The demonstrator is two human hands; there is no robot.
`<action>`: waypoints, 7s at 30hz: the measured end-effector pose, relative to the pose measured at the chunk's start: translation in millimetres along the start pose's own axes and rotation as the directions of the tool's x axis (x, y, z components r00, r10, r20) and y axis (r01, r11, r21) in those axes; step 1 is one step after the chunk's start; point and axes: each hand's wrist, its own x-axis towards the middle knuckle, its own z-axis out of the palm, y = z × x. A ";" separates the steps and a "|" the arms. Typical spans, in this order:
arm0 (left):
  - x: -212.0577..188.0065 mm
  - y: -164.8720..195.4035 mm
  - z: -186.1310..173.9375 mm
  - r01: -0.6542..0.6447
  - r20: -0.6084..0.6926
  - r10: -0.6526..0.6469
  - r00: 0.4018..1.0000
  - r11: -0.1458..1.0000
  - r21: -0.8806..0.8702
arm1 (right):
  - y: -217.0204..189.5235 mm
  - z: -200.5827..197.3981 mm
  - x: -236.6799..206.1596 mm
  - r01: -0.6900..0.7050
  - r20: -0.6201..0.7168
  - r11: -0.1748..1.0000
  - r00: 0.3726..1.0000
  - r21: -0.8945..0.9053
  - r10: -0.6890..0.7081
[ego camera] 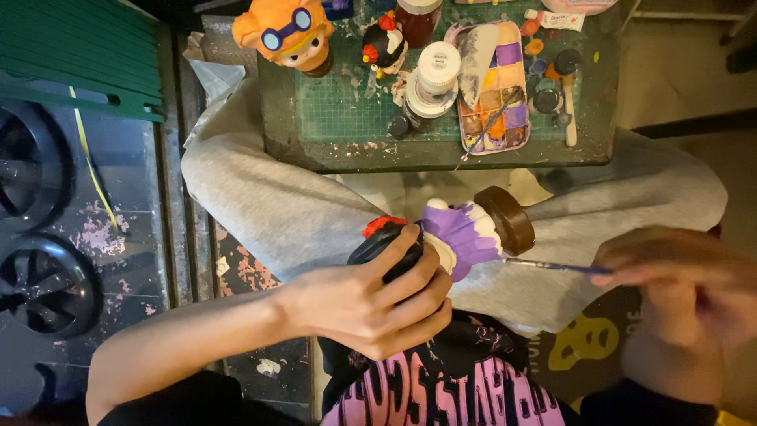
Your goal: The person sits on the floor holding a figurine of a figure with black hair, red roses and a purple dress on their lap, and paints the purple dress area with a paintbrush, occasionally reaching to the paint palette on the table to reload the brush.
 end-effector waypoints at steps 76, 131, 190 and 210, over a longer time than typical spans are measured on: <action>3.2 1.2 -6.1 -0.030 0.032 0.031 0.999 0.999 -0.024 | 6.3 -4.3 -21.7 0.072 -0.104 0.940 0.988 -0.333 -0.113; 6.3 7.0 -6.0 -0.040 0.048 0.036 0.998 0.996 0.085 | -28.8 9.6 0.3 0.383 0.357 0.782 0.908 -0.492 -0.220; -3.8 -3.1 -6.6 0.158 -0.032 -0.163 0.986 0.978 -0.134 | -15.1 1.8 -24.4 0.471 0.325 0.783 0.875 -0.407 -0.358; -8.0 -1.4 -6.2 0.176 -0.057 -0.187 0.981 0.973 -0.151 | 26.8 33.8 -40.5 0.110 -0.388 0.977 0.905 -0.182 -0.174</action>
